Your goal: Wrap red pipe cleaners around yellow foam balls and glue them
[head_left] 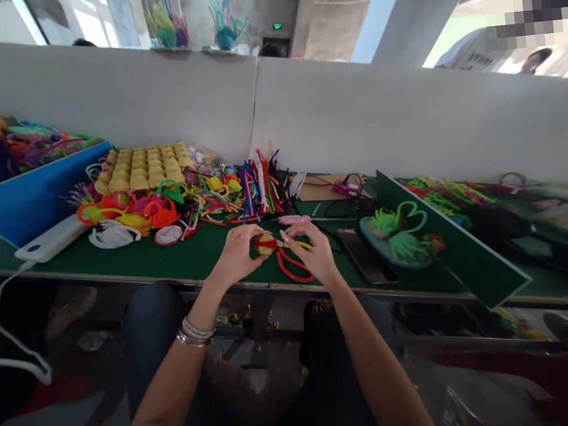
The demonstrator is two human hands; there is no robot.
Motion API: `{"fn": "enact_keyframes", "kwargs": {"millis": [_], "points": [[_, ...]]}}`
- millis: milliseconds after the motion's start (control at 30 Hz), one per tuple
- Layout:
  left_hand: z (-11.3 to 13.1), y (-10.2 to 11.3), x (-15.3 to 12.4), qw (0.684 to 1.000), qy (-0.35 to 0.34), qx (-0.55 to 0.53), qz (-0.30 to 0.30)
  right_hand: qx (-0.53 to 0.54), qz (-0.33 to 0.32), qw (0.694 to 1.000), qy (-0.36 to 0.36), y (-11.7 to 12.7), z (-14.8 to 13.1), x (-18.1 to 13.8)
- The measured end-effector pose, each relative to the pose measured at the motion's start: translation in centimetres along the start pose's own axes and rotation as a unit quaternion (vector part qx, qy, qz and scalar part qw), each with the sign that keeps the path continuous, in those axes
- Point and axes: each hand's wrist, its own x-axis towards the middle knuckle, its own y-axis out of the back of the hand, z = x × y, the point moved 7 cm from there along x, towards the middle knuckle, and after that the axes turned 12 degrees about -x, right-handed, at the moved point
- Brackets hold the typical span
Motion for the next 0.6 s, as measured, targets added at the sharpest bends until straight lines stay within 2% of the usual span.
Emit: {"fn": "enact_keyframes", "kwargs": {"millis": [133,333,467,600], "points": [[-0.1,0.5,-0.1,0.998,0.013,-0.042,0.042,0.077,0.007,0.992,-0.096,0.0,1.6,-0.3],[-0.4,1.3,-0.1,0.981,0.050,-0.160,0.094,0.089,0.037,0.990,-0.108,0.2,2.0,-0.3],[-0.5,1.3,0.0,0.950,0.072,-0.281,0.116,0.095,0.037,0.987,-0.125,0.1,2.4,-0.4],[-1.3,1.1,0.0,0.904,0.113,-0.387,0.143,0.125,0.014,0.984,-0.127,-0.2,2.1,-0.3]]}}
